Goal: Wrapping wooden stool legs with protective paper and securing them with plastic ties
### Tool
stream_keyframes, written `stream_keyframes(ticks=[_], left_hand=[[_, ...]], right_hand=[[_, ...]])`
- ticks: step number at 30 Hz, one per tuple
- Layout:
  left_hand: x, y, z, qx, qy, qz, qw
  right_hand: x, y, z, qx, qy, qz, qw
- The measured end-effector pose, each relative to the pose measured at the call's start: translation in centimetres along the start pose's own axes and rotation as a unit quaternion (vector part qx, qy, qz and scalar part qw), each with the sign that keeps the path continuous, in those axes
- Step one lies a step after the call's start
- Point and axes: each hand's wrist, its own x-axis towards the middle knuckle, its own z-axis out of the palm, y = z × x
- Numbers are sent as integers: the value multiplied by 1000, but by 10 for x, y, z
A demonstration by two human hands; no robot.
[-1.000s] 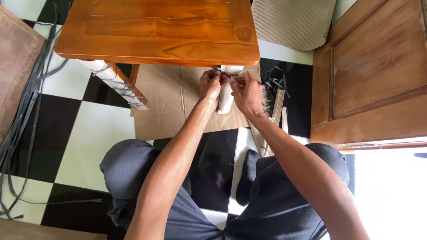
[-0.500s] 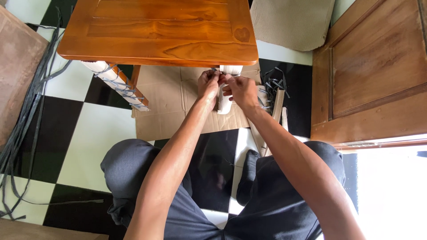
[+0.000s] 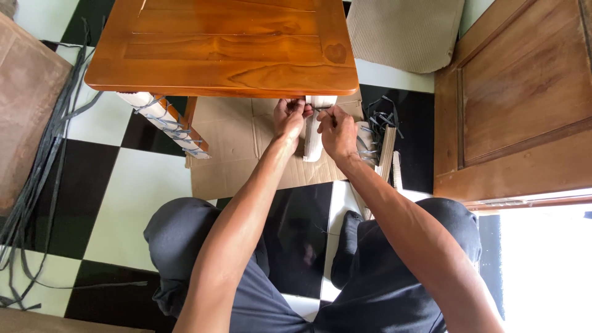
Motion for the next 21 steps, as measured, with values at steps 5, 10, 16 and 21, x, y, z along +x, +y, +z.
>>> stream_keyframes(ticks=[5,10,16,21], left_hand=[[-3,10,-13,107,-82,46,990],[-19,32,-13,166,-128,72,975],[-16,49,-8,390,-109,90,910],[-5,49,-3,491,-92,57,864]], right_hand=[[-6,3,2,18,24,-29,999],[-8,-2,5,35,29,0,999],[-10,0,7,72,24,7,997],[-11,4,20,206,20,13,978]])
